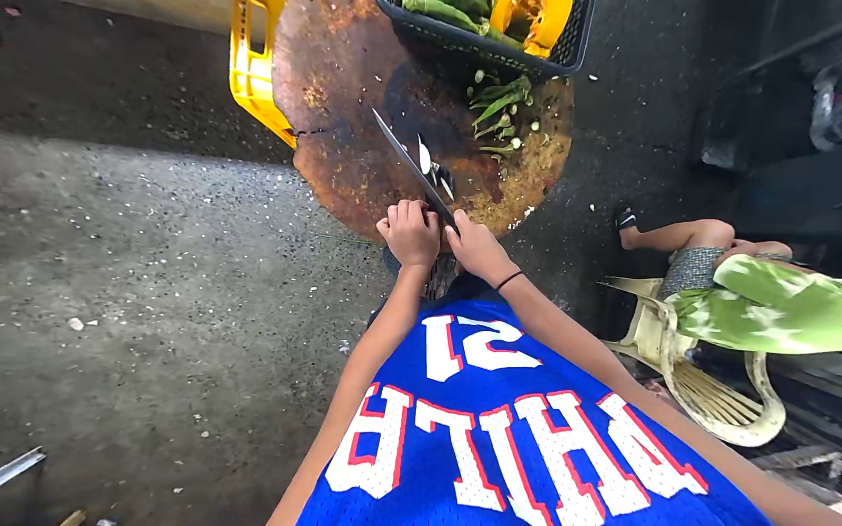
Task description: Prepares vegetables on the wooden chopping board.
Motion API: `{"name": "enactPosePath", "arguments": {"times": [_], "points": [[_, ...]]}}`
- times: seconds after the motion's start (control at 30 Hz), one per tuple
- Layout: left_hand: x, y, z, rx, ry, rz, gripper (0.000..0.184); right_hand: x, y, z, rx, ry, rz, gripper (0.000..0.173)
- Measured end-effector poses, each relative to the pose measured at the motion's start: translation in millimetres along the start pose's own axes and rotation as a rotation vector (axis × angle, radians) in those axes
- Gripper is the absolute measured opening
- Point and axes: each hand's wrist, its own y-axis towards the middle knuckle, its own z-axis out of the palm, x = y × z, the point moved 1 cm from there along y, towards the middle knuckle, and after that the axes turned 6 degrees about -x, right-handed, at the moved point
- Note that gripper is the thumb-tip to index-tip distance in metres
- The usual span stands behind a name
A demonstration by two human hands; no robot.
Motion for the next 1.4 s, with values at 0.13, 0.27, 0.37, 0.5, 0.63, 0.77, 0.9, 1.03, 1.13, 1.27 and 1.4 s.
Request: {"name": "enactPosePath", "arguments": {"times": [0.13, 0.27, 0.37, 0.5, 0.63, 0.77, 0.9, 1.03, 1.13, 1.27, 1.4], "points": [[1, -1, 1, 0.002, 0.007, 0.000, 0.016, 4, 0, 3, 0.002, 0.010, 0.007, 0.033], [-1, -1, 0, 0.003, 0.008, 0.000, 0.016, 7, 3, 5, -0.005, 0.002, -0.002, 0.033], [0, -2, 2, -0.017, 0.017, 0.000, 0.016, 0, -4, 8, -0.009, 0.009, 0.000, 0.033], [-1, -3, 4, -0.041, 0.007, 0.008, 0.018, -36, -50, 25, -0.041, 0.012, 0.036, 0.035], [-1, -1, 1, -0.045, 0.003, 0.004, 0.018, -103, -119, 55, 0.057, 0.010, 0.105, 0.045], [-3, 0, -1, -0.025, 0.002, -0.009, 0.017, -119, -150, 42, 0.096, 0.028, 0.119, 0.045], [3, 2, -10, 0.037, -0.127, 0.001, 0.027, -101, -121, 31, 0.015, 0.071, 0.052, 0.041], [27, -6, -32, 0.100, -0.315, 0.066, 0.030, -64, -79, 23, -0.061, 0.100, 0.034, 0.034], [45, -22, -48, 0.211, -0.420, 0.207, 0.026, -33, -55, 15, -0.109, 0.124, 0.013, 0.035], [56, -42, -53, 0.300, -0.520, 0.298, 0.024, -6, -29, 11, -0.063, 0.126, -0.004, 0.032], [53, -48, -48, 0.245, -0.509, 0.346, 0.019, 3, -27, 16, -0.034, 0.103, -0.007, 0.032]]}}
